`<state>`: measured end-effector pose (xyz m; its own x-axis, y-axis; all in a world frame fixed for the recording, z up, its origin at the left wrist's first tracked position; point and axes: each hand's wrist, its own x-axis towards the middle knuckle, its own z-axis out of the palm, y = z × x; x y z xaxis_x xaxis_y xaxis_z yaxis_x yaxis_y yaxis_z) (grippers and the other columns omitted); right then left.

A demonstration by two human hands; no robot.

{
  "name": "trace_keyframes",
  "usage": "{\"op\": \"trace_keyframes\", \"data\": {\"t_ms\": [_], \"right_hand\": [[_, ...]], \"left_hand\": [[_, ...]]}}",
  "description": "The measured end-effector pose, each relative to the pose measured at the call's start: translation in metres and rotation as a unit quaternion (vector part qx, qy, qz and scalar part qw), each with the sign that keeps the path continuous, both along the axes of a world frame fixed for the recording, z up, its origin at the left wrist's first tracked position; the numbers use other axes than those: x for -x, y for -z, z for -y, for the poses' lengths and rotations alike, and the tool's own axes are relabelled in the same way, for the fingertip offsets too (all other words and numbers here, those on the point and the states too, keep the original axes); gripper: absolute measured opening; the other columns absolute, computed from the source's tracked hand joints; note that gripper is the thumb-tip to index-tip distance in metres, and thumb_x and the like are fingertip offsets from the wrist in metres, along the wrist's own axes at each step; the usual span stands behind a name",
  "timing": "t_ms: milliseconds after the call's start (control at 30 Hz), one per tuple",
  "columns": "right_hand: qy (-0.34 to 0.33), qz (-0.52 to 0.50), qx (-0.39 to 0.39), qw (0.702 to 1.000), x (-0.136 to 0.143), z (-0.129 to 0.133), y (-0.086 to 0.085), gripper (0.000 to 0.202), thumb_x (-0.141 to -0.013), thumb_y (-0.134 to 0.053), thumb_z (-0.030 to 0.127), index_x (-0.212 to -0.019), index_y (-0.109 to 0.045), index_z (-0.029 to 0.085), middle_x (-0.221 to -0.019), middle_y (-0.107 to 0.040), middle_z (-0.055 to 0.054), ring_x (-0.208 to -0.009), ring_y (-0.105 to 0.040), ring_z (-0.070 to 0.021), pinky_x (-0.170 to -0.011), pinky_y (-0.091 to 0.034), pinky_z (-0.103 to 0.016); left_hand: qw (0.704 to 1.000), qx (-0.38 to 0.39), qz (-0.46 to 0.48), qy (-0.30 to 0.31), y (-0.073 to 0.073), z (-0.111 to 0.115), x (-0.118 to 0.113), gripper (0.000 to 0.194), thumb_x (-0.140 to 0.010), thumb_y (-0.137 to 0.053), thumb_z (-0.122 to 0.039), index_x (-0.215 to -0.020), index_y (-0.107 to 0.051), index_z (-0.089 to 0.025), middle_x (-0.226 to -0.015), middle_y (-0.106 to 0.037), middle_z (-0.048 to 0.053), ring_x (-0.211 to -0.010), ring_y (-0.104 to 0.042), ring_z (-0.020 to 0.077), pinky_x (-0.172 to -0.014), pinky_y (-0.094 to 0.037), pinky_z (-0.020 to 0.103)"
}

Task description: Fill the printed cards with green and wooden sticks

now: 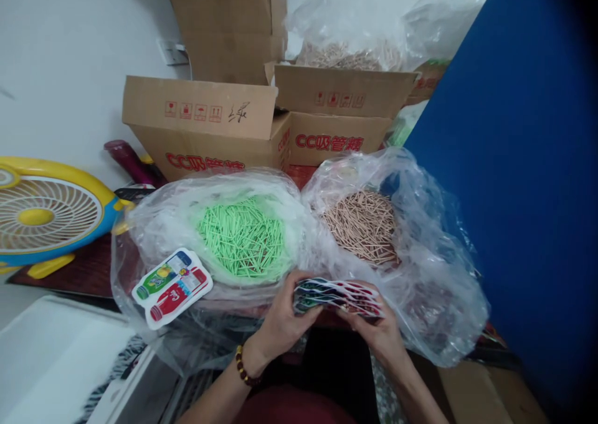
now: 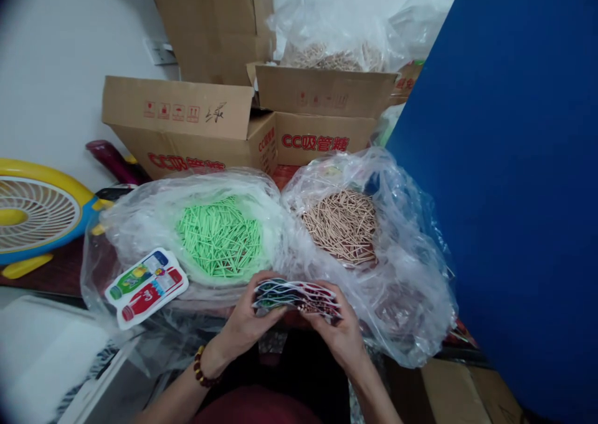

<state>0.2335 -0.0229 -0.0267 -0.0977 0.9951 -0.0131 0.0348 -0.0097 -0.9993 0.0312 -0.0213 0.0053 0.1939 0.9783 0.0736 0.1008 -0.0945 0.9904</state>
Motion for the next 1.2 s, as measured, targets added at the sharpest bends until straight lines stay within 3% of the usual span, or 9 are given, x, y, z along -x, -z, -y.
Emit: {"op": "trace_keyframes", "data": {"t_ms": [233,367,467,700,867,967,1033,1100,1200], "right_hand": [[-0.030,0.050,0.019,0.998,-0.005,-0.002,0.013,0.043,-0.073,-0.073,0.033,-0.111,-0.058,0.022,-0.108,-0.067,-0.007,-0.099,-0.063,-0.0266,-0.088,-0.050,-0.041],[-0.003,0.032,0.003,0.999,-0.005,0.000,0.013,0.034,-0.076,-0.070,0.033,-0.106,-0.060,0.022,-0.105,-0.068,-0.007,-0.095,-0.064,-0.0253,-0.085,-0.051,-0.039],[-0.016,0.049,-0.013,0.999,-0.010,-0.001,0.015,0.035,-0.074,-0.072,0.032,-0.106,-0.063,0.022,-0.108,-0.067,-0.007,-0.099,-0.063,-0.0258,-0.089,-0.049,-0.040],[-0.060,0.074,-0.023,0.995,-0.013,-0.007,0.023,0.034,-0.075,-0.070,0.036,-0.107,-0.069,0.024,-0.117,-0.066,-0.007,-0.112,-0.058,-0.0281,-0.103,-0.040,-0.047],[-0.083,0.113,-0.042,0.989,0.001,-0.003,-0.005,0.029,-0.079,-0.065,0.036,-0.104,-0.071,0.023,-0.111,-0.070,-0.006,-0.104,-0.063,-0.0278,-0.095,-0.048,-0.043],[-0.096,0.184,-0.038,0.978,0.012,-0.003,-0.028,0.028,-0.079,-0.064,0.038,-0.100,-0.073,0.023,-0.096,-0.074,-0.006,-0.084,-0.068,-0.0277,-0.077,-0.054,-0.039],[-0.107,0.231,-0.048,0.966,0.020,-0.003,-0.040,0.026,-0.079,-0.063,0.040,-0.095,-0.074,0.022,-0.087,-0.075,-0.006,-0.074,-0.069,-0.0275,-0.068,-0.055,-0.038],[-0.119,0.263,-0.086,0.954,0.030,-0.002,-0.050,0.025,-0.081,-0.061,0.039,-0.095,-0.073,0.023,-0.084,-0.075,-0.006,-0.070,-0.068,-0.0273,-0.065,-0.054,-0.036],[-0.159,0.296,-0.200,0.920,0.055,0.005,-0.059,0.026,-0.081,-0.059,0.030,-0.104,-0.069,0.025,-0.088,-0.074,-0.006,-0.072,-0.069,-0.0267,-0.065,-0.053,-0.035]], "left_hand": [[0.999,0.039,-0.011,-0.008,0.024,-0.007,-0.002,0.050,-0.074,-0.069,-0.025,-0.120,-0.048,-0.020,-0.114,-0.061,0.008,-0.102,-0.058,0.0220,-0.093,-0.043,0.035],[1.000,-0.012,-0.019,0.003,0.019,-0.004,-0.004,0.031,-0.080,-0.064,-0.029,-0.108,-0.054,-0.020,-0.103,-0.061,0.005,-0.095,-0.058,0.0199,-0.088,-0.044,0.032],[1.000,-0.021,-0.020,0.012,0.016,-0.003,-0.005,0.035,-0.080,-0.065,-0.031,-0.111,-0.054,-0.020,-0.106,-0.061,0.006,-0.099,-0.057,0.0209,-0.090,-0.043,0.032],[0.999,0.031,0.008,0.023,0.030,-0.009,-0.007,0.028,-0.079,-0.065,-0.032,-0.102,-0.059,-0.019,-0.095,-0.064,0.003,-0.088,-0.058,0.0197,-0.083,-0.045,0.031],[0.998,0.047,0.049,0.008,0.008,-0.002,0.005,0.036,-0.076,-0.068,-0.026,-0.110,-0.057,-0.019,-0.113,-0.062,0.006,-0.107,-0.055,0.0217,-0.097,-0.039,0.032],[0.994,0.075,0.042,-0.068,-0.012,0.017,0.028,0.050,-0.075,-0.071,-0.028,-0.119,-0.049,-0.021,-0.122,-0.058,0.007,-0.112,-0.054,0.0217,-0.096,-0.040,0.033],[0.985,0.104,0.028,-0.134,-0.024,0.038,0.048,0.040,-0.077,-0.069,-0.034,-0.110,-0.051,-0.021,-0.114,-0.062,0.007,-0.102,-0.058,0.0215,-0.087,-0.046,0.032],[0.974,0.139,0.030,-0.178,-0.035,0.064,0.066,0.025,-0.077,-0.068,-0.039,-0.087,-0.056,-0.020,-0.085,-0.065,0.003,-0.082,-0.061,0.0192,-0.075,-0.048,0.030],[0.941,0.266,0.179,-0.106,-0.054,0.099,0.085,0.032,-0.082,-0.057,-0.051,-0.087,-0.059,-0.020,-0.074,-0.065,0.005,-0.072,-0.063,0.0195,-0.067,-0.050,0.031]]}}
